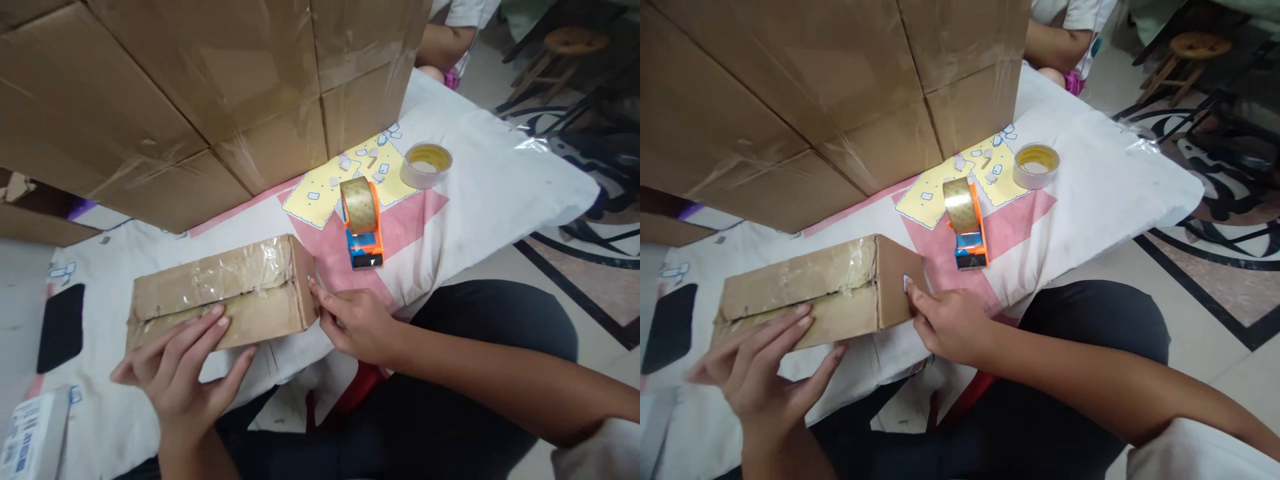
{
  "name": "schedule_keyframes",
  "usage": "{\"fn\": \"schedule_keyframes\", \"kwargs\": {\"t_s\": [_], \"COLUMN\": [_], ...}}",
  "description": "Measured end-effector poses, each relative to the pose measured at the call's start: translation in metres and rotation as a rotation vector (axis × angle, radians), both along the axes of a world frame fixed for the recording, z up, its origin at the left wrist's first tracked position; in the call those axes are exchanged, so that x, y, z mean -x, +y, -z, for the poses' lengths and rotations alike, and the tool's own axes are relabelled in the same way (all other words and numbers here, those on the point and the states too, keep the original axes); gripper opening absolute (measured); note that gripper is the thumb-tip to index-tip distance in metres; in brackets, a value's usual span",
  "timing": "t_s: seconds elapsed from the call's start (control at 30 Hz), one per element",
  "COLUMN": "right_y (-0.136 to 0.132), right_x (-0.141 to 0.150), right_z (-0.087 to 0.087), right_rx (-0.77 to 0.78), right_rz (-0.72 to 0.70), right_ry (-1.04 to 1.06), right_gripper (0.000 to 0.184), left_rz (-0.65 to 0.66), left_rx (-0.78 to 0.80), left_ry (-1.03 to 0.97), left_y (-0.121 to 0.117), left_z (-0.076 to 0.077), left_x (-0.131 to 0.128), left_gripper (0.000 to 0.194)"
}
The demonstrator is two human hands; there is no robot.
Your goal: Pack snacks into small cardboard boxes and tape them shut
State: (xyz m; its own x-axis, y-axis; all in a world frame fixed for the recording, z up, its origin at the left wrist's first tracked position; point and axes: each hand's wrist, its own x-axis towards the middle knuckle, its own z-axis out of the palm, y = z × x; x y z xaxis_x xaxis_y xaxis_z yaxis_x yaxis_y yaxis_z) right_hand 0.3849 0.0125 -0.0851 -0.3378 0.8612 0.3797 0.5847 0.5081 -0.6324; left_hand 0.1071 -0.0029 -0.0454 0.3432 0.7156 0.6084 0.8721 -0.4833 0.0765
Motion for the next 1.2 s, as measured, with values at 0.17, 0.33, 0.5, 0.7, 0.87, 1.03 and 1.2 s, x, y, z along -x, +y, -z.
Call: {"fn": "schedule_keyframes", "kwargs": {"t_s": [0.17, 0.33, 0.5, 0.7, 0.87, 1.03, 1.2], "right_y": [-0.022, -0.038, -0.031, -0.003, 0.029, 0.048, 0.048], "right_x": [0.009, 0.016, 0.013, 0.013, 0.028, 0.037, 0.037], "right_z": [-0.001, -0.002, -0.003, -0.005, -0.001, -0.003, -0.005], "right_rx": [-0.038, 0.013, 0.100, 0.054, 0.101, 0.166, 0.072], "right_rz": [-0.143, -0.281, -0.260, -0.164, -0.255, -0.304, -0.325], "right_ry": [-0.074, -0.082, -0.017, 0.253, 0.331, 0.303, 0.273], "right_gripper": [0.057, 0.059, 0.052, 0.053, 0.077, 0.083, 0.066], "left_rz": [-0.023, 0.062, -0.095, -0.186, -0.213, -0.207, -0.200], "left_rx": [-0.070, -0.263, -0.208, -0.218, -0.154, -0.228, -0.208], "left_ry": [-0.052, 0.036, -0.083, -0.257, -0.393, -0.417, -0.429], "left_y": [-0.010, -0.028, -0.034, -0.033, -0.026, -0.021, -0.023], "left_z": [-0.006, 0.008, 0.027, 0.040, 0.045, 0.042, 0.041], "left_x": [-0.025, -0.060, -0.071, -0.088, -0.091, -0.086, -0.079], "left_gripper": [0.070, 0.059, 0.057, 0.066, 0.073, 0.081, 0.074]}}
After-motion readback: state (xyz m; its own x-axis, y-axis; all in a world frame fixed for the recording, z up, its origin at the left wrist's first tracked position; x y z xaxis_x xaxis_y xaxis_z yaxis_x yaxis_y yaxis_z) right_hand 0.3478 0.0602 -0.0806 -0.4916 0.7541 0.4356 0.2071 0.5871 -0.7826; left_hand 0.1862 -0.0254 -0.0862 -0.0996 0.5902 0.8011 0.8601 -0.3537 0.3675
